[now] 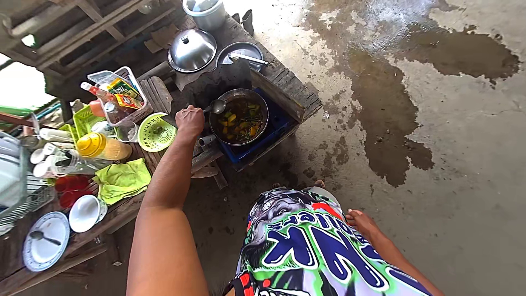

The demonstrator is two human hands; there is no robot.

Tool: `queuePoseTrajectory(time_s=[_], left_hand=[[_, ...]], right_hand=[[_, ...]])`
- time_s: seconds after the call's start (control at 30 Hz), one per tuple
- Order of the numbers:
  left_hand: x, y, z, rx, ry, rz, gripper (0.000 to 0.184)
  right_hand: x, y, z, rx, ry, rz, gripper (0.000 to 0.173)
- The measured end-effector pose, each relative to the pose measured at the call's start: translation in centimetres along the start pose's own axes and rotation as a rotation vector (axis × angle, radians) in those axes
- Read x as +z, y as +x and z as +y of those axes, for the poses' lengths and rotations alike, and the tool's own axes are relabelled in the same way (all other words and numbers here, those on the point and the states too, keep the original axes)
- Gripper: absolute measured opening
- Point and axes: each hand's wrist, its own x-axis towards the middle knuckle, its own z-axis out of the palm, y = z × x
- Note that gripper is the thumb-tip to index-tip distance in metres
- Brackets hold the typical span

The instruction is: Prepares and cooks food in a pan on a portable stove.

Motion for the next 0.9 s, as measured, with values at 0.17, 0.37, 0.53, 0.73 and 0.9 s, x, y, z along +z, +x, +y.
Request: queuePoseTrajectory(time_s=[0.17,0.37,0.53,0.73,0.9], left_hand=[[1.5,-0.6,1.9,0.031,0.007,-0.084,0.014],[0.5,-2.0,2.1,0.029,-0.112,-0.025,0.020],[2.9,-1.1,4.9,-0.027,-0.134,-0.084,0.023],[0.9,-1.2,7.9,-0.146,-0.205,-0.063,0.022],[0.7,-0.6,10.5,-0.247,-0.204,-0.082,0.022]], right_hand=[[0.3,-0.5,-0.1,0.008,-0.011,-0.015,0.044],[-1.2,-0.1,-0.1,0.059,-0.043,-0.044,0.043],[-3.8,3.0,-1.7,0.032,-0.064,-0.064,0.044],[-9.0,6.4,-6.4,-0.029,-0.082,-0.058,0.045],[-14.6,9.6,-9.0,-0.041,-0.111,-0.043,0.046]])
